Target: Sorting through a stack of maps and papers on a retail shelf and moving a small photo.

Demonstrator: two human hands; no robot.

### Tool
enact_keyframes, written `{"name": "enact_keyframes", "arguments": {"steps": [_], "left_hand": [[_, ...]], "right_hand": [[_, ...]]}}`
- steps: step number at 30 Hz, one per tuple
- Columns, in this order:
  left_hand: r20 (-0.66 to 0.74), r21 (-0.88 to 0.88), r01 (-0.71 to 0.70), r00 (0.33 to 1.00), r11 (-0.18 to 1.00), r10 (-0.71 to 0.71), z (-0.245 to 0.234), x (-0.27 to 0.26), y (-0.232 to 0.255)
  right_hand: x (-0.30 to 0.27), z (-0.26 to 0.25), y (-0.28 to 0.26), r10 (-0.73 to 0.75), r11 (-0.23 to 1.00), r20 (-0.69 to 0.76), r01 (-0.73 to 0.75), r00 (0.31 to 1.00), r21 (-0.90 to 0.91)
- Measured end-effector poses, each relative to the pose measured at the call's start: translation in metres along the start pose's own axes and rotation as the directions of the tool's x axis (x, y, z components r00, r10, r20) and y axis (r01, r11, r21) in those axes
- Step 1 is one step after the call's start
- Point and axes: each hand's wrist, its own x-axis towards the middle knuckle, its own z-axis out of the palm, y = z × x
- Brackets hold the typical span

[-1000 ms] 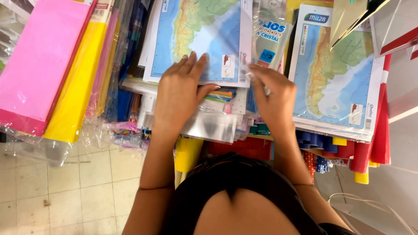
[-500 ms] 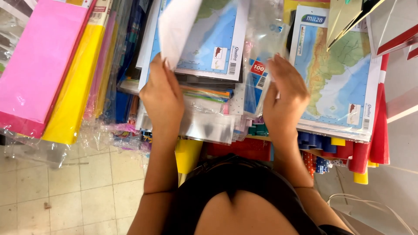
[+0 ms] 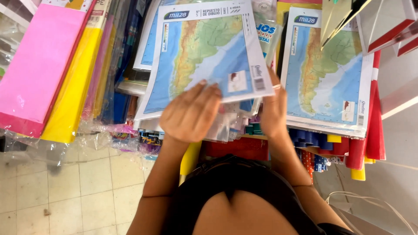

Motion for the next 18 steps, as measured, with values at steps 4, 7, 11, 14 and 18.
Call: {"name": "enact_keyframes", "arguments": {"steps": [4, 7, 11, 14, 18], "left_hand": [[0.015, -0.132, -0.024, 1.000, 0.991, 0.026, -0.008, 0.026, 0.031], [0.151, -0.287, -0.035, 0.985, 0.957, 0.081, -0.022, 0.040, 0.038], [0.339, -0.249, 0.006, 0.937, 0.969, 0.081, -0.030, 0.037, 0.026], [0.484, -0.147, 0.070, 0.875, 0.987, 0.010, -0.040, 0.044, 0.004], [0.482, -0.053, 0.074, 0.875, 0.996, -0.039, -0.038, 0.043, -0.012]], "right_hand": [[-0.011, -0.040, 0.041, 0.040, 0.902, -0.058, -0.011, 0.998, 0.432], [-0.005, -0.058, 0.030, 0.180, 0.847, 0.012, -0.161, 0.984, 0.507], [-0.013, -0.076, 0.042, 0.244, 0.806, 0.014, -0.210, 0.970, 0.554], [-0.012, -0.090, 0.042, 0.253, 0.810, -0.015, -0.203, 0.967, 0.551], [-0.020, -0.092, 0.023, 0.348, 0.766, -0.093, -0.226, 0.933, 0.602]]}}
